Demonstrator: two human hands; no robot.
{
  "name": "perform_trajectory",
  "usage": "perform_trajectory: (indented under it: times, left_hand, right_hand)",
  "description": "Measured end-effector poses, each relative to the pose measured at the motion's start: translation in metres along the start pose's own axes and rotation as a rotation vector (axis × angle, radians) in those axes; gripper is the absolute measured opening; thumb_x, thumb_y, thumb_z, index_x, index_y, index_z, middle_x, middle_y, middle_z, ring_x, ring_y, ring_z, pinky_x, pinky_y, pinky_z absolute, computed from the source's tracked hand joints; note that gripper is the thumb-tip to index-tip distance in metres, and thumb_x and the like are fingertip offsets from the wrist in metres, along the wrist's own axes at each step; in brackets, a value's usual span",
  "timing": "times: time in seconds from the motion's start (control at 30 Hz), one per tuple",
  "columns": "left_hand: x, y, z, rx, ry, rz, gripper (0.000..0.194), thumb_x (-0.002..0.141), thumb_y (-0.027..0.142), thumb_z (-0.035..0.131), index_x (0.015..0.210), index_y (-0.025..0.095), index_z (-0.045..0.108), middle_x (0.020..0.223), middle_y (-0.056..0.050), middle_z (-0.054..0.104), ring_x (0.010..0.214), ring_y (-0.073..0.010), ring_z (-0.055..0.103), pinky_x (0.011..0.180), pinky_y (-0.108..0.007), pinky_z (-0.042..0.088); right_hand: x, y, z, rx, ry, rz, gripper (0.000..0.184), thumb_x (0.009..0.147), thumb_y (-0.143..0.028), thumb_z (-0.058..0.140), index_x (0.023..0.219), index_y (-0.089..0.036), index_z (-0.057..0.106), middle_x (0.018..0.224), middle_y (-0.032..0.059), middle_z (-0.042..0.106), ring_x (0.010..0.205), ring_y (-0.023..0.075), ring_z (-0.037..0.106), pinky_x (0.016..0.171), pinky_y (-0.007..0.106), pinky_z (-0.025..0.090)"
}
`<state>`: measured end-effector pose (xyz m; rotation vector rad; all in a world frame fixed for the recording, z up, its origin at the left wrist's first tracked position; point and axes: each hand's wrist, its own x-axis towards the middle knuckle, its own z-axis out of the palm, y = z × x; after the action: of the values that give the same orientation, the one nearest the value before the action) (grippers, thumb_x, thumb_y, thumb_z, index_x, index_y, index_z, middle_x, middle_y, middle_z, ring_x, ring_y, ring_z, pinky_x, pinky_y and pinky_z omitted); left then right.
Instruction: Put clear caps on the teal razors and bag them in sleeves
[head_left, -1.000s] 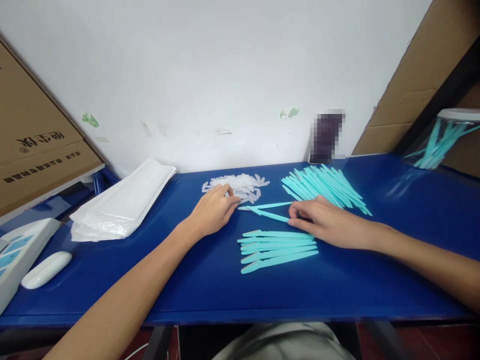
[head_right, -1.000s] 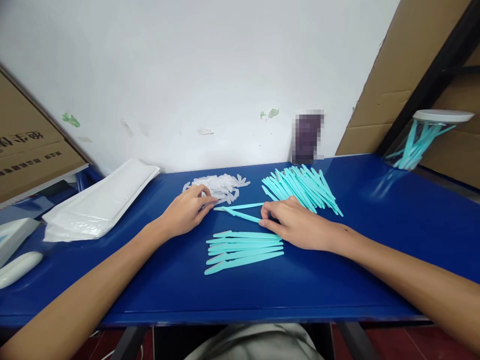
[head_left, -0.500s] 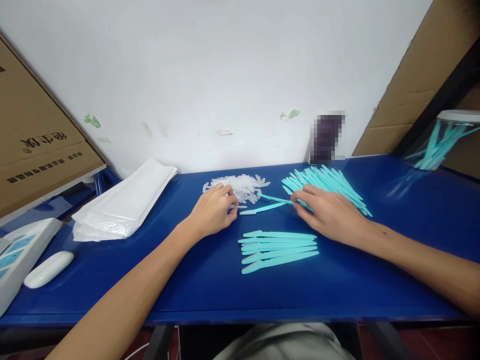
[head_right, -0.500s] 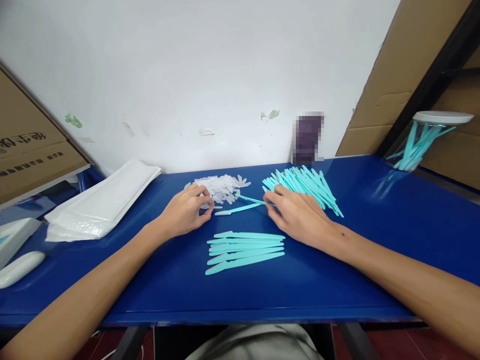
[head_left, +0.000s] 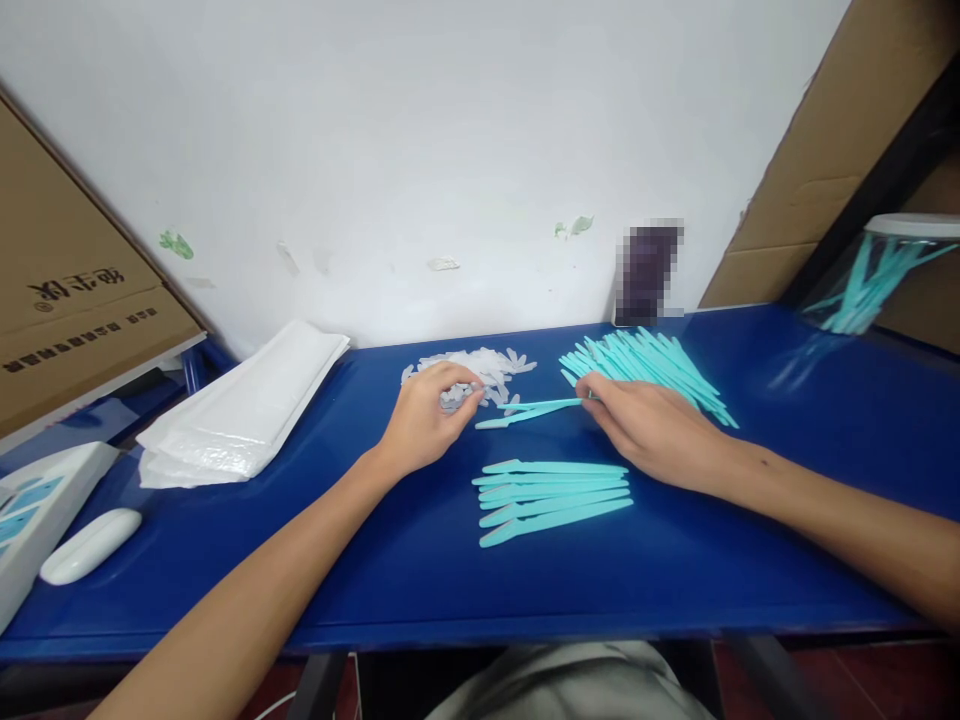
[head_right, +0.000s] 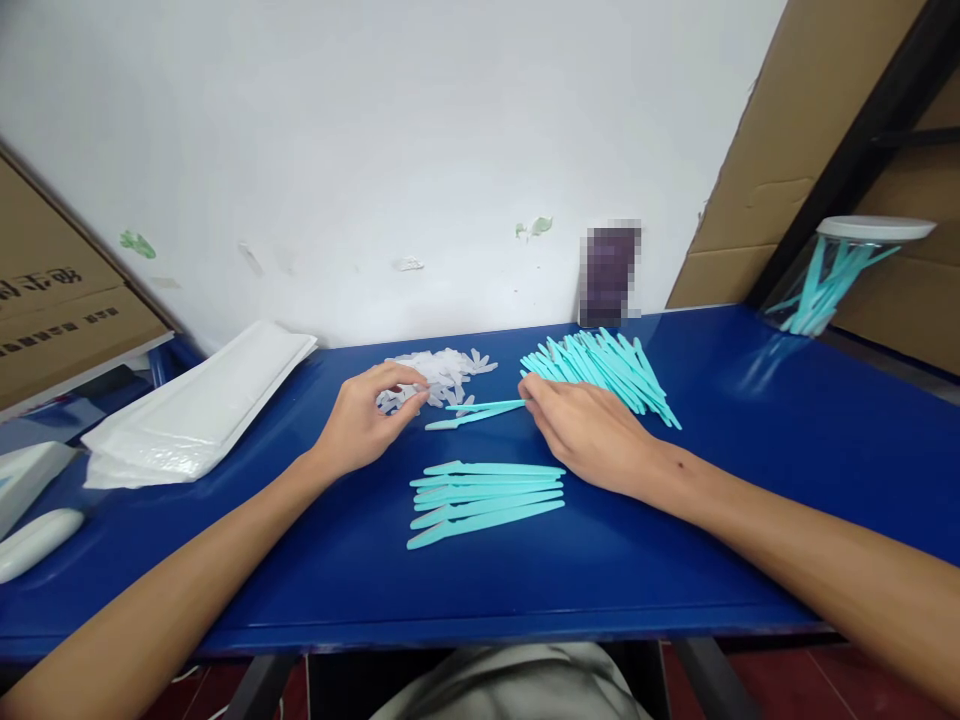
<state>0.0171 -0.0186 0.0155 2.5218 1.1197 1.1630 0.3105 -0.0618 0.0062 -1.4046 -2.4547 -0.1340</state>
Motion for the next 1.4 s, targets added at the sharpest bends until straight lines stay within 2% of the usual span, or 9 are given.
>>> perform_trajectory:
  times: [0.13, 0.3, 0.63, 0.83, 1.03, 1.2, 1.3, 1.4]
  left_hand:
    - [0.001, 0.003, 0.001, -0.136, 0.023, -0.123, 0.012, 0.088, 0.029, 0.068, 0.091, 0.018, 0.073, 0.089, -0.003, 0.075, 0.082, -0.0176, 0.068, 0.080, -0.030, 0.054]
    - [0.000, 0.000, 0.006, -0.320, -0.025, -0.189, 0.016, 0.087, 0.032, 0.071, 0.092, 0.018, 0.071, 0.095, -0.004, 0.075, 0.089, -0.0185, 0.071, 0.086, -0.030, 0.055]
    - [0.000, -0.007, 0.006, -0.304, -0.044, -0.210, 0.015, 0.088, 0.032, 0.070, 0.093, 0.017, 0.070, 0.095, -0.005, 0.074, 0.089, -0.0192, 0.071, 0.091, -0.034, 0.055]
    - [-0.001, 0.000, 0.005, -0.324, -0.090, -0.153, 0.015, 0.091, 0.032, 0.068, 0.094, 0.018, 0.072, 0.097, -0.005, 0.075, 0.093, -0.0192, 0.070, 0.086, -0.031, 0.055]
    - [-0.004, 0.009, 0.014, -0.231, -0.203, -0.049, 0.010, 0.091, 0.028, 0.067, 0.095, 0.020, 0.072, 0.094, -0.003, 0.076, 0.088, -0.0177, 0.070, 0.073, -0.027, 0.053]
    - [-0.004, 0.006, 0.015, -0.085, -0.274, 0.124, 0.014, 0.095, 0.029, 0.062, 0.103, 0.021, 0.070, 0.103, -0.005, 0.074, 0.100, -0.0205, 0.067, 0.089, -0.034, 0.052]
    - [-0.003, 0.003, 0.014, -0.027, -0.312, 0.177, 0.024, 0.101, 0.031, 0.052, 0.116, 0.020, 0.068, 0.120, -0.007, 0.071, 0.119, -0.0233, 0.059, 0.102, -0.039, 0.048]
    - [-0.002, 0.004, 0.015, 0.047, -0.413, 0.181, 0.035, 0.105, 0.030, 0.040, 0.129, 0.021, 0.064, 0.140, -0.007, 0.062, 0.137, -0.0270, 0.045, 0.114, -0.047, 0.037]
  right_hand:
    - [0.000, -0.001, -0.001, 0.040, -0.006, 0.032, 0.017, 0.105, -0.030, 0.028, 0.105, -0.022, 0.043, 0.066, -0.0015, 0.057, 0.054, 0.0195, 0.052, 0.054, 0.031, 0.027]
    - [0.000, -0.003, -0.002, 0.071, 0.025, 0.034, 0.018, 0.106, -0.033, 0.026, 0.103, -0.023, 0.040, 0.061, -0.0036, 0.052, 0.050, 0.0184, 0.048, 0.053, 0.030, 0.026]
    - [0.001, -0.004, -0.006, 0.022, 0.025, 0.063, 0.021, 0.105, -0.034, 0.026, 0.106, -0.022, 0.043, 0.060, -0.0027, 0.054, 0.049, 0.0189, 0.049, 0.052, 0.029, 0.026]
    - [0.001, -0.005, -0.003, 0.036, -0.003, 0.018, 0.021, 0.105, -0.034, 0.027, 0.107, -0.023, 0.045, 0.061, -0.0024, 0.055, 0.051, 0.0195, 0.051, 0.054, 0.030, 0.028]
    - [0.001, -0.009, -0.002, 0.099, -0.007, -0.071, 0.022, 0.105, -0.032, 0.031, 0.107, -0.022, 0.051, 0.074, 0.0029, 0.065, 0.065, 0.0220, 0.059, 0.061, 0.032, 0.036]
    - [0.002, -0.011, -0.003, 0.133, -0.030, -0.111, 0.023, 0.104, -0.031, 0.036, 0.100, -0.021, 0.056, 0.084, 0.0047, 0.066, 0.073, 0.0210, 0.060, 0.067, 0.033, 0.040]
    - [0.002, -0.013, -0.002, 0.122, -0.021, -0.169, 0.026, 0.104, -0.030, 0.037, 0.098, -0.020, 0.060, 0.089, 0.0071, 0.066, 0.078, 0.0216, 0.060, 0.071, 0.035, 0.043]
    - [0.002, -0.015, -0.002, 0.118, 0.005, -0.188, 0.026, 0.103, -0.030, 0.040, 0.100, -0.019, 0.063, 0.093, 0.0091, 0.065, 0.082, 0.0225, 0.060, 0.072, 0.036, 0.045]
